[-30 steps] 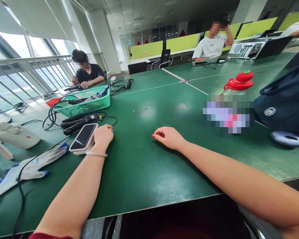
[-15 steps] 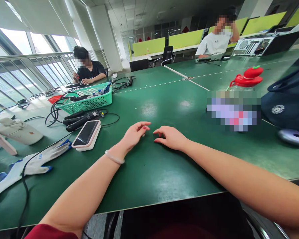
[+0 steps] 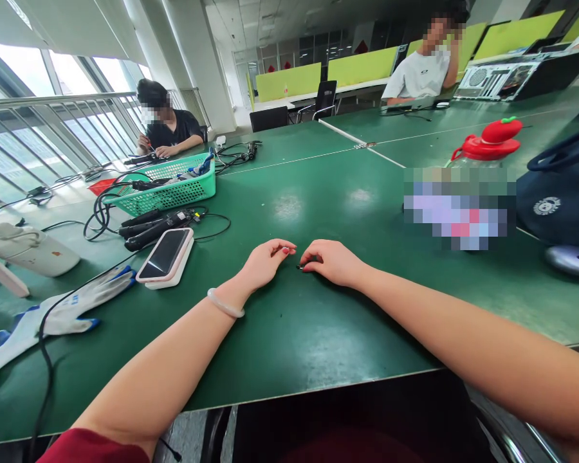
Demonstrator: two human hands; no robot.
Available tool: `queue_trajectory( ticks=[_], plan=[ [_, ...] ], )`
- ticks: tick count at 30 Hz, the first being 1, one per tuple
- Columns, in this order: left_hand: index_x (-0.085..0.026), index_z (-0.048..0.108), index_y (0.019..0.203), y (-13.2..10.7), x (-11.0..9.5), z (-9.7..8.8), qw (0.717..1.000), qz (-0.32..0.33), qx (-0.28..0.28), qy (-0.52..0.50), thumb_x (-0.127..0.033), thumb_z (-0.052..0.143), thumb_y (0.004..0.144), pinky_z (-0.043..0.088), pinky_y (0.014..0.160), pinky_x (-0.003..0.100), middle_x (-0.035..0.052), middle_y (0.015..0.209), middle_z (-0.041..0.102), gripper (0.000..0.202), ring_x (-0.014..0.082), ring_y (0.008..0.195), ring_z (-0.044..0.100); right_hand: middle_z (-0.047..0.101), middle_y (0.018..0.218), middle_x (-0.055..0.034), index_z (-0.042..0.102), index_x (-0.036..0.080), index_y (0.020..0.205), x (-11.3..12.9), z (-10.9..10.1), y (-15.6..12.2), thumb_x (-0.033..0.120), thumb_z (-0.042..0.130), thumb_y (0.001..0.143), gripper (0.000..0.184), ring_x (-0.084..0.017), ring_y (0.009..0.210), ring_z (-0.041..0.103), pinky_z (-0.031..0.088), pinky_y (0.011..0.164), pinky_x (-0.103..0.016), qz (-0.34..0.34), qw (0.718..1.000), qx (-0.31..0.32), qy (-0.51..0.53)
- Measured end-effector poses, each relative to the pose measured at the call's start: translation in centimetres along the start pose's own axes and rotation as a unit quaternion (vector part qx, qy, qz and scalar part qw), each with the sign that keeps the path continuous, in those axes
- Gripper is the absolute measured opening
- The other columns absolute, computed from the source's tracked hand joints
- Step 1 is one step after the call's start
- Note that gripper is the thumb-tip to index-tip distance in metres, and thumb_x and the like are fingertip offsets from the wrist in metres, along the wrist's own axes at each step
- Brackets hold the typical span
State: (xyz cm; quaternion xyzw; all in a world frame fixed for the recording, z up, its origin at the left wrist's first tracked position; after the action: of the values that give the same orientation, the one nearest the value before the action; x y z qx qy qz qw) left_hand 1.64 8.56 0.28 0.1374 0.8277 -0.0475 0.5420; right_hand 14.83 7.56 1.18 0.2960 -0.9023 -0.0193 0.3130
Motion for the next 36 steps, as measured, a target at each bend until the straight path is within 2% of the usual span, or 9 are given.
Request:
queue_trajectory(
  ticks=[3, 7, 10, 14, 19, 22, 28, 33, 36],
  plan=[
    [-0.015, 0.062, 0.105, -0.5, -0.7, 1.3, 0.996, -0.015, 0.041, -0.079, -0.028, 0.05, 0.087, 0.046, 0.093, 0.038, 0.0105, 0.105, 0.069, 0.025, 0.018, 0.098, 0.063, 0.065, 0.076, -0.0004, 0.072, 0.02, 0.072, -0.5, -0.6, 0.0, 0.022, 0.066, 0.078, 0.008, -0.013, 0.072, 0.057, 0.043, 0.069, -0.025, 0.023, 0.999, -0.027, 0.041],
    [-0.016, 0.064, 0.1, -0.7, -1.6, 1.1, 0.999, -0.003, 0.006, -0.046, -0.026, 0.05, 0.087, 0.046, 0.089, 0.034, 0.0082, 0.104, 0.07, 0.022, 0.0162, 0.092, 0.062, 0.062, 0.063, 0.002, 0.071, 0.02, 0.074, -1.0, -1.0, -0.3, 0.031, 0.061, 0.08, 0.016, -0.011, 0.059, 0.053, 0.04, 0.061, -0.024, 0.066, 0.99, -0.04, 0.115],
    [-0.016, 0.065, 0.099, -0.6, -1.1, 0.5, 0.999, -0.026, -0.018, -0.026, -0.025, 0.05, 0.087, 0.048, 0.078, 0.03, 0.0069, 0.096, 0.072, 0.022, 0.0124, 0.076, 0.06, 0.058, 0.054, 0.0035, 0.072, 0.02, 0.079, -1.3, -0.8, -0.4, 0.031, 0.059, 0.079, 0.017, -0.01, 0.052, 0.052, 0.041, 0.057, -0.024, 0.098, 0.979, -0.039, 0.176],
    [-0.016, 0.066, 0.101, -0.6, -0.5, 0.4, 0.998, -0.044, -0.027, -0.03, -0.024, 0.053, 0.085, 0.047, 0.065, 0.025, 0.0057, 0.092, 0.072, 0.022, 0.0084, 0.062, 0.055, 0.063, 0.062, 0.0012, 0.072, 0.019, 0.084, -1.6, -0.6, -0.3, 0.025, 0.055, 0.078, 0.019, -0.011, 0.056, 0.056, 0.046, 0.059, -0.025, 0.092, 0.963, -0.05, 0.249],
    [-0.013, 0.063, 0.109, -0.7, -0.7, 1.6, 0.994, -0.041, 0.007, -0.106, -0.013, 0.057, 0.081, 0.051, 0.071, 0.026, 0.0049, 0.087, 0.07, 0.028, 0.0101, 0.07, 0.063, 0.064, 0.063, 0.0011, 0.071, 0.018, 0.08, -1.7, -0.8, -0.3, 0.02, 0.056, 0.074, 0.016, -0.011, 0.056, 0.057, 0.049, 0.06, -0.025, 0.092, 0.95, -0.075, 0.29],
    [-0.012, 0.062, 0.112, -0.8, -0.8, 1.9, 0.992, -0.042, 0.021, -0.113, -0.013, 0.06, 0.08, 0.054, 0.076, 0.028, 0.0059, 0.088, 0.071, 0.032, 0.012, 0.074, 0.066, 0.063, 0.061, 0.0014, 0.069, 0.018, 0.076, -1.5, -1.2, -0.4, 0.02, 0.057, 0.072, 0.013, -0.011, 0.056, 0.057, 0.048, 0.061, -0.026, 0.089, 0.95, -0.088, 0.285],
    [-0.016, 0.065, 0.115, -1.2, -1.7, 1.7, 0.999, -0.007, 0.017, -0.036, -0.012, 0.06, 0.078, 0.055, 0.08, 0.03, 0.0046, 0.092, 0.073, 0.037, 0.0149, 0.078, 0.069, 0.068, 0.069, 0.0016, 0.058, 0.02, 0.084, -1.2, -1.1, -0.5, 0.021, 0.061, 0.071, 0.014, -0.012, 0.06, 0.06, 0.049, 0.061, -0.027, 0.078, 0.94, -0.1, 0.316],
    [-0.023, 0.066, 0.115, -1.7, -3.1, 1.8, 0.996, 0.06, 0.026, 0.059, -0.017, 0.059, 0.08, 0.053, 0.086, 0.031, 0.0003, 0.092, 0.075, 0.036, 0.0168, 0.083, 0.07, 0.069, 0.07, 0.0032, 0.053, 0.022, 0.086, -0.7, -1.3, -0.6, 0.021, 0.06, 0.074, 0.014, -0.013, 0.063, 0.062, 0.048, 0.068, -0.029, 0.06, 0.958, -0.103, 0.261],
    [-0.023, 0.065, 0.116, -1.8, -3.5, 1.8, 0.994, 0.074, 0.026, 0.082, -0.019, 0.058, 0.081, 0.053, 0.086, 0.031, 0.0008, 0.097, 0.074, 0.036, 0.0172, 0.085, 0.07, 0.069, 0.071, 0.0036, 0.051, 0.023, 0.086, -0.3, -1.5, -0.8, 0.021, 0.06, 0.076, 0.013, -0.013, 0.065, 0.063, 0.048, 0.069, -0.029, 0.047, 0.968, -0.107, 0.221]
  ],
)
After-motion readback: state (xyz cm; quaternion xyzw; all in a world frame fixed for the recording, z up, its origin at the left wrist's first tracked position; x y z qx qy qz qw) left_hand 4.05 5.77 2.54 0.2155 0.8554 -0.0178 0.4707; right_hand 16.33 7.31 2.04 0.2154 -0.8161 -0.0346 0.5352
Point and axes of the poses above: each hand's wrist, its own y-axis towards the middle knuckle, its own z-axis out of the palm, x = y × z, the point moved 8 cm from there along y, towards the middle knuckle
